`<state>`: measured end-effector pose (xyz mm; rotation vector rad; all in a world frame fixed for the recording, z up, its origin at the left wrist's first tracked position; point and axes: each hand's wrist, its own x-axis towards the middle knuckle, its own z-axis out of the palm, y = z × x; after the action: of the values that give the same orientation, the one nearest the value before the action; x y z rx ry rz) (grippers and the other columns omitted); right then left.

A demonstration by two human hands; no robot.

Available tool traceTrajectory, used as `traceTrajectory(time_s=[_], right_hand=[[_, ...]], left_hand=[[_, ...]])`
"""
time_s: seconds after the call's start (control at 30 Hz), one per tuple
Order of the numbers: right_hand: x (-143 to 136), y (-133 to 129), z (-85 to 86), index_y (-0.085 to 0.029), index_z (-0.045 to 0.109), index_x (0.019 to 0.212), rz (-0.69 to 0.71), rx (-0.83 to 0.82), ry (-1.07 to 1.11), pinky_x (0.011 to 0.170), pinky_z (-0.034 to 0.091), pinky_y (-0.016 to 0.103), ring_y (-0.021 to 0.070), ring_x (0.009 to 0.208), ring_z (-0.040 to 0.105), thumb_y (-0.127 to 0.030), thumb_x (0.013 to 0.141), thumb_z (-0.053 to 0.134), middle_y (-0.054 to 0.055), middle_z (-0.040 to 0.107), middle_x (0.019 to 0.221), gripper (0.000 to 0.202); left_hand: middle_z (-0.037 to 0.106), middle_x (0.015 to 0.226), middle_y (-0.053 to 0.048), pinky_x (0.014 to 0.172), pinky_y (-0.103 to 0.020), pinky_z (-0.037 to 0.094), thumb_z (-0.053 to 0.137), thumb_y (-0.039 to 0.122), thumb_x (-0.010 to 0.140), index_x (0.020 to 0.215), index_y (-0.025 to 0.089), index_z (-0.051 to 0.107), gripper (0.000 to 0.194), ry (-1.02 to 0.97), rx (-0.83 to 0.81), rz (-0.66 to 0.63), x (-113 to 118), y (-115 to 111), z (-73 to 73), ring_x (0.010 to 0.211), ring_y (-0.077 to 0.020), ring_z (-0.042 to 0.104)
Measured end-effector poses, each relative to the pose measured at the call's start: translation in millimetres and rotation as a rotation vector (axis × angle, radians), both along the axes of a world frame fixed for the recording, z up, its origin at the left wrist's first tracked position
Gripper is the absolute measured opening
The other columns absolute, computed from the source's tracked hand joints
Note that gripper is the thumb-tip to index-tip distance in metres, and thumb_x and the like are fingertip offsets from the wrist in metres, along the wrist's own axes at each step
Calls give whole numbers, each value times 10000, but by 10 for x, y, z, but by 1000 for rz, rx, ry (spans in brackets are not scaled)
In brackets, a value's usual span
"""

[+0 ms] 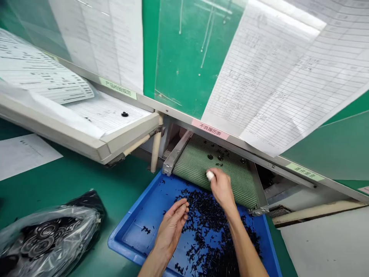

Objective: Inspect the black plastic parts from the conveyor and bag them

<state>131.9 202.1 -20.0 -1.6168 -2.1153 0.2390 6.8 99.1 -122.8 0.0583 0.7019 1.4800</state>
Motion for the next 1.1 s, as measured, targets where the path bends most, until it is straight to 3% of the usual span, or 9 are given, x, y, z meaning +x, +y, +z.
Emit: traceTrajectory(time_s=[0.1, 0.17, 0.33, 0.43, 0.5, 0.57, 0.7, 0.87, 1.1], right_hand=[[-59, -547, -256, -155, 628, 954, 58, -416, 596, 452, 267, 205, 86, 483, 374, -400, 808, 548, -18, 519, 620, 296], [-131, -782, -396, -138, 617, 945, 12, -585, 856, 413, 175, 195, 58, 437, 245, -496, 730, 626, -55, 422, 550, 418], [-282, -981, -520, -128, 624, 919, -77, -551, 1049, 402, 156, 184, 50, 435, 228, -497, 668, 696, -82, 348, 502, 452], [-288, -983, -538, -131, 639, 942, -76, -480, 981, 398, 229, 191, 72, 437, 310, -494, 724, 642, -62, 396, 501, 424], [-257, -985, -557, -139, 649, 951, -74, -383, 843, 446, 343, 215, 106, 491, 421, -473, 772, 587, -17, 507, 574, 384], [-205, -1004, -578, -153, 660, 959, -53, -236, 617, 592, 452, 268, 160, 653, 544, -422, 831, 504, 49, 614, 762, 336], [-85, -1096, -629, -190, 592, 1159, 22, 30, 152, 803, 476, 331, 205, 933, 591, -250, 900, 313, 94, 619, 1077, 385], [-31, -1181, -683, -198, 560, 1191, 53, 178, -175, 743, 500, 307, 191, 872, 623, -163, 890, 313, 81, 653, 1019, 391], [-119, -1140, -710, -200, 560, 1135, 40, 228, -285, 684, 467, 285, 189, 814, 601, -117, 879, 323, 66, 651, 925, 358]], left_hand=[[664, 918, -77, 652, -222, 449, 772, 260, 666, 999, 152, 692, 359, 67, 123, -1, 23, -42, 43, 711, -109, 557], [666, 872, -66, 638, -228, 431, 777, 288, 656, 1004, 150, 695, 383, 124, 177, -19, 38, -62, 49, 653, -98, 522], [668, 941, -69, 568, -224, 379, 730, 327, 699, 952, 161, 715, 302, 295, 271, -27, 55, -79, 54, 579, -80, 443], [661, 967, -77, 567, -232, 375, 713, 352, 708, 948, 165, 721, 304, 364, 284, -11, 52, -79, 58, 609, -101, 454], [662, 874, -65, 579, -238, 378, 717, 363, 701, 955, 159, 718, 326, 383, 252, -5, 50, -79, 49, 617, -111, 460], [641, 761, -43, 590, -239, 379, 719, 369, 700, 957, 149, 714, 338, 386, 214, -8, 49, -78, 36, 610, -113, 459], [612, 719, -25, 587, -228, 378, 703, 370, 722, 927, 150, 704, 301, 355, 209, -11, 45, -71, 20, 603, -105, 463], [628, 730, -30, 602, -230, 399, 711, 380, 714, 964, 152, 698, 338, 325, 176, 23, 45, -61, 3, 595, -104, 489], [665, 784, -40, 706, -259, 460, 730, 349, 696, 937, 162, 708, 305, 288, 172, 5, 59, -56, -8, 679, -125, 564]])
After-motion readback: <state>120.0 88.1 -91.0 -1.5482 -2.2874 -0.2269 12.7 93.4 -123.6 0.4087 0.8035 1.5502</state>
